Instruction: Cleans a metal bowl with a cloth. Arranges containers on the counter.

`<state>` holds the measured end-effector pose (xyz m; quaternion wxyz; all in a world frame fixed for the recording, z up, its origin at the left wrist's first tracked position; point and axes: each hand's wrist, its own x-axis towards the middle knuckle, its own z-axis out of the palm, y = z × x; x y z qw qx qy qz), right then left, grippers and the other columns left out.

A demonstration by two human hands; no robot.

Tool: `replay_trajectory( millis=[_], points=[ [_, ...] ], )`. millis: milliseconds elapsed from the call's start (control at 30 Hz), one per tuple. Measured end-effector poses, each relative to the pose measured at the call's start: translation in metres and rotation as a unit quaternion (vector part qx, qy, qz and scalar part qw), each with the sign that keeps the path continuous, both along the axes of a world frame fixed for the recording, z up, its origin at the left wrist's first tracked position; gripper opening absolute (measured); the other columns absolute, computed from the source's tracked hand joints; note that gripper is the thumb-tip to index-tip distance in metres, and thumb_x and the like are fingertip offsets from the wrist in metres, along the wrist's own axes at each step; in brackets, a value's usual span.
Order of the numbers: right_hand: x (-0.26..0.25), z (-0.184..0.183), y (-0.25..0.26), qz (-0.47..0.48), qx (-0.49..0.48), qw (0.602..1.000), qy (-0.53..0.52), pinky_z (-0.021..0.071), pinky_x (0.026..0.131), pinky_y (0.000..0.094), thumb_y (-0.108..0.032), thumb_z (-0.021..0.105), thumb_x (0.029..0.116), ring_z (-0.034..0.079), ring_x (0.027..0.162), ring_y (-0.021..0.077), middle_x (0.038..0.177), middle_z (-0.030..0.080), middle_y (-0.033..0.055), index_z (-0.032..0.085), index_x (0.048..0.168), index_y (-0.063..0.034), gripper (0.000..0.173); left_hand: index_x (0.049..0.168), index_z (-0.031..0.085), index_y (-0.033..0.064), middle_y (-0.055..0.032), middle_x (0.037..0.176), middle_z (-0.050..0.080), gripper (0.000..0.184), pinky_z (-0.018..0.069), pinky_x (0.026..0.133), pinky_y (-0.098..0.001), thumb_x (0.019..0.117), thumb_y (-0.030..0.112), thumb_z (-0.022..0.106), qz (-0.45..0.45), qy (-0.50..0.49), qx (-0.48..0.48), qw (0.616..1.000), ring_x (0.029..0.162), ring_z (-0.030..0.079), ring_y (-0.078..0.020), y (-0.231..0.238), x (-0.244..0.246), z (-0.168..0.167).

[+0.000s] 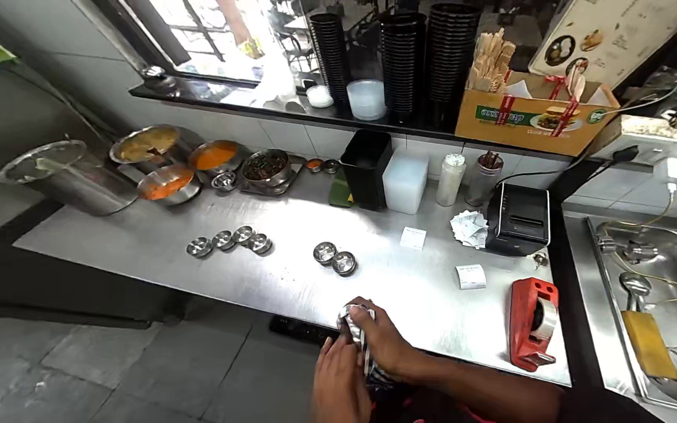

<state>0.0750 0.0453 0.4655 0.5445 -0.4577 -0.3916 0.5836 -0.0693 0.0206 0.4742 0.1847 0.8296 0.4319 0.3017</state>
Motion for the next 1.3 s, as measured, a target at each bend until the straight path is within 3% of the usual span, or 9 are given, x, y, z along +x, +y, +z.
replay_trajectory(
  millis=[133, 233, 333, 533, 767, 933, 1033, 1133, 1300],
  points=[
    [0.003, -0.005, 0.013, 0.076, -0.251, 0.939, 0.224, 0.057, 0.078, 0.0363, -0.057, 0.036, 0.1067, 0.066, 0.088, 0.0157, 0.097, 0.066, 0.0052, 0.06, 0.115, -0.015, 0.049, 0.104, 0.074, 0.0041, -0.0216, 0.131, 0.065, 0.038, 0.0356, 0.115, -0.0608, 0.1017, 0.024, 0.041, 0.004, 0.056, 0.004, 0.998, 0.134, 0.052, -0.0442, 0.014, -0.011, -0.028],
    [-0.009, -0.014, 0.013, 0.001, -0.045, 0.998, -0.039, 0.0565, 0.093, 0.0383, -0.044, 0.043, 0.1091, 0.068, 0.104, 0.0159, 0.115, 0.068, 0.0095, 0.058, 0.134, -0.0095, 0.045, 0.122, 0.064, -0.0086, -0.0187, 0.137, 0.062, 0.036, 0.0432, 0.115, -0.0423, 0.1073, 0.016, 0.044, -0.006, -0.204, -0.204, 0.957, 0.134, 0.055, -0.025, 0.018, -0.016, -0.015],
    [-0.027, -0.028, 0.012, -0.07, 0.185, 0.941, -0.273, 0.0626, 0.08, 0.0437, -0.049, 0.051, 0.103, 0.07, 0.103, 0.0223, 0.138, 0.057, 0.0167, 0.056, 0.142, -0.0094, 0.055, 0.132, 0.051, -0.0051, -0.0069, 0.109, 0.068, 0.031, 0.0576, 0.092, -0.0336, 0.1102, 0.011, 0.035, 0.028, -0.412, -0.33, 0.849, 0.098, 0.067, -0.0127, 0.031, -0.014, 0.008],
    [-0.032, -0.036, 0.04, -0.152, 0.436, 0.85, -0.254, 0.0615, 0.064, 0.04, -0.068, 0.037, 0.1005, 0.071, 0.09, 0.0283, 0.132, 0.057, 0.0278, 0.055, 0.139, -0.004, 0.077, 0.117, 0.063, 0.0041, -0.0004, 0.103, 0.071, 0.022, 0.058, 0.089, -0.0275, 0.1083, 0.009, 0.043, -0.044, -0.52, -0.264, 0.811, 0.094, 0.068, -0.0092, 0.031, -0.011, 0.025],
    [-0.042, 0.038, 0.04, -0.045, 0.137, 0.989, 0.044, 0.0574, 0.089, 0.0375, -0.055, 0.018, 0.1087, 0.068, 0.096, 0.0165, 0.101, 0.068, 0.0125, 0.058, 0.121, 0.0022, 0.071, 0.118, 0.067, 0.0172, 0.0057, 0.119, 0.07, 0.02, 0.0405, 0.116, -0.0386, 0.1067, 0.022, 0.051, -0.085, -0.424, -0.04, 0.901, 0.12, 0.061, -0.0128, 0.054, -0.01, 0.015],
    [-0.001, 0.079, 0.054, 0.142, -0.244, 0.926, 0.249, 0.0579, 0.074, 0.0362, -0.067, 0.025, 0.1038, 0.066, 0.086, 0.0131, 0.093, 0.066, 0.0024, 0.06, 0.109, -0.018, 0.06, 0.117, 0.068, 0.0175, 0.0023, 0.139, 0.064, 0.023, 0.0289, 0.125, -0.0453, 0.1082, 0.022, 0.047, -0.107, -0.361, -0.046, 0.925, 0.143, 0.047, -0.021, 0.062, -0.006, 0.024],
    [-0.002, 0.061, 0.053, 0.062, -0.05, 0.997, -0.015, 0.0567, 0.089, 0.0435, -0.059, 0.022, 0.1085, 0.068, 0.101, 0.0205, 0.106, 0.069, 0.0128, 0.061, 0.128, -0.0084, 0.067, 0.11, 0.071, 0.0189, 0.0097, 0.118, 0.07, 0.022, 0.0442, 0.112, -0.0334, 0.1071, 0.025, 0.05, -0.092, -0.4, -0.111, 0.905, 0.121, 0.061, -0.0087, 0.07, -0.015, 0.026],
    [-0.021, 0.029, 0.057, -0.112, 0.26, 0.91, -0.304, 0.0583, 0.062, 0.0431, -0.068, 0.032, 0.1013, 0.072, 0.079, 0.0211, 0.092, 0.072, 0.0108, 0.063, 0.131, -0.0051, 0.076, 0.117, 0.066, 0.0129, 0.0086, 0.106, 0.072, 0.028, 0.0553, 0.094, -0.0263, 0.1107, 0.027, 0.043, -0.059, -0.487, -0.195, 0.849, 0.101, 0.068, -0.0049, 0.06, -0.013, 0.042],
    [-0.02, 0.001, 0.074, -0.164, 0.404, 0.85, -0.295, 0.0588, 0.06, 0.0394, -0.08, 0.026, 0.0957, 0.072, 0.081, 0.0227, 0.101, 0.071, 0.018, 0.057, 0.133, 0.0032, 0.096, 0.114, 0.064, 0.0135, 0.009, 0.094, 0.068, 0.02, 0.0554, 0.076, -0.0197, 0.1097, 0.023, 0.046, -0.06, -0.49, -0.173, 0.852, 0.084, 0.065, -0.0023, 0.059, 0.008, 0.052]
  ],
)
